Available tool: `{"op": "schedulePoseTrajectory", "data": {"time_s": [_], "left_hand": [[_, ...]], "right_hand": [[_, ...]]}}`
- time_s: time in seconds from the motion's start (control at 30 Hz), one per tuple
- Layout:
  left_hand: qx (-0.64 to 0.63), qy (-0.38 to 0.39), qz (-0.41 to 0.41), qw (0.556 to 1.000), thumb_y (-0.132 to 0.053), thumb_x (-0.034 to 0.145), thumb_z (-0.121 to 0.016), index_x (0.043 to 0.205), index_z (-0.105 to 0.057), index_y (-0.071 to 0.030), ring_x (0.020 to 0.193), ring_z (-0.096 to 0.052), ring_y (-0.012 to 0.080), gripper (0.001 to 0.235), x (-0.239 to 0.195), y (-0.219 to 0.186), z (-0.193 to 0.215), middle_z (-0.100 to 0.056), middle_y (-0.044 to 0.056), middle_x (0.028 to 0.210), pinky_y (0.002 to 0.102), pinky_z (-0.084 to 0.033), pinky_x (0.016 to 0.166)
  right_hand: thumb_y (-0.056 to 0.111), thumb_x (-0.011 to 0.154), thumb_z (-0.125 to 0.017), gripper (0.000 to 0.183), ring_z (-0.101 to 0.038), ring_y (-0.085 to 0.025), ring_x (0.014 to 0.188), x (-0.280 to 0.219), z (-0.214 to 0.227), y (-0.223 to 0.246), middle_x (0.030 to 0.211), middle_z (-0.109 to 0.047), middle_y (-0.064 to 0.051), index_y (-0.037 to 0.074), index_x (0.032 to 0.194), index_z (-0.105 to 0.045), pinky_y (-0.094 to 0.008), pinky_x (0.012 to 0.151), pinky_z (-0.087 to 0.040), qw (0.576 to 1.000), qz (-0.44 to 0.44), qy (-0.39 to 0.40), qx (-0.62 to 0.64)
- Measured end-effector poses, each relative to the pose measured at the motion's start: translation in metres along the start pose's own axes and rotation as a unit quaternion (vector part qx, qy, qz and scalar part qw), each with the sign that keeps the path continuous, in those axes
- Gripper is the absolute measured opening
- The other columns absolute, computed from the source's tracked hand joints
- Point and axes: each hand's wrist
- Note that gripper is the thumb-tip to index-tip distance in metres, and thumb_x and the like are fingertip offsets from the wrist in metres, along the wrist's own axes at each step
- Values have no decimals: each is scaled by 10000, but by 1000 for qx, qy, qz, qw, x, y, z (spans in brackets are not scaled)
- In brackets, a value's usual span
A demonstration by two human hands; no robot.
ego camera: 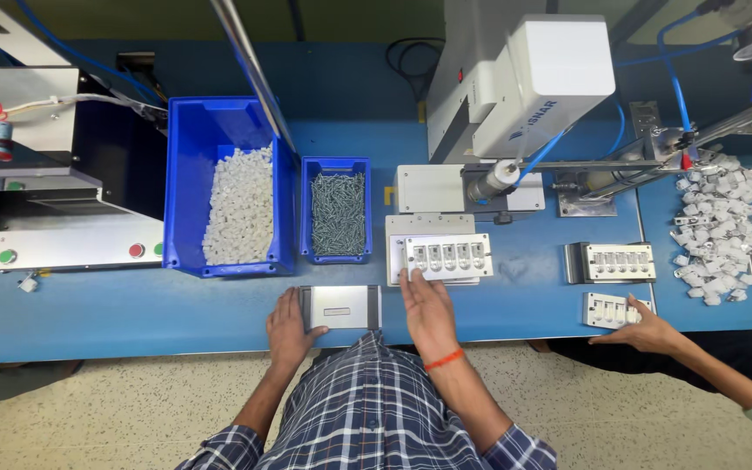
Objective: The person assembles small electrical components by hand. They pick white plastic pieces and metal pins from blue bins, insert them into a white rectangular housing, and place the completed units on the table. The process is repeated multiple times.
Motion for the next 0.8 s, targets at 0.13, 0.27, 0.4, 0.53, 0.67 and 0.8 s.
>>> {"op": "schedulePoseTrajectory", "data": {"time_s": [0.13,0.27,0.4,0.53,0.67,0.8], "left_hand": [[4,3,-8,1000,-484,640,-903,1515,-313,4,1493,-305,324,1163,1,5,-2,-349,166,1601,504,-267,1178],[-1,2,-12,1000,-480,653,-898,1517,-315,12,1492,-306,331,1152,0,6,-2,-350,172,1601,508,-263,1177],[1,4,-14,1000,-476,648,-896,1520,-314,4,1496,-306,324,1153,0,6,-1,-352,166,1601,509,-266,1176],[4,7,-11,1000,-480,647,-894,1525,-313,-4,1498,-303,319,1156,0,5,1,-355,161,1599,515,-263,1179],[10,16,-10,1000,-488,651,-894,1534,-308,-5,1504,-292,318,1165,0,4,1,-352,162,1602,521,-253,1182],[18,21,-7,1000,-504,641,-895,1531,-303,-5,1504,-288,316,1179,1,4,0,-350,160,1601,515,-253,1188]], "right_hand": [[-30,923,-667,208,-657,-245,1106,22,6,-19,1129,-624,-140,-22,1083,-533,-377,1033,-519,1000,4,-22,2],[-14,902,-709,264,-664,-278,1125,33,16,-28,1121,-627,-138,-26,1087,-522,-377,1028,-524,999,1,-36,-5],[20,894,-732,340,-665,-306,1153,34,20,-33,1136,-626,-138,-19,1154,-517,-380,1024,-545,997,-18,-73,-23],[28,874,-739,423,-673,-312,1158,30,17,-32,1161,-637,-145,-29,1229,-517,-376,1004,-557,996,-27,-84,-16],[107,888,-758,526,-679,-308,1143,24,11,-25,1188,-626,-148,-50,1321,-504,-372,988,-596,993,-47,-84,-67],[211,924,-719,608,-683,-324,1155,16,5,-12,1296,-598,-203,-76,1399,-471,-392,968,-609,988,-57,-79,-119]]}}
Point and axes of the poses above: each hand's wrist, its own x-axis towards the middle knuckle, its own z-axis out of the back of the hand, y = z × x
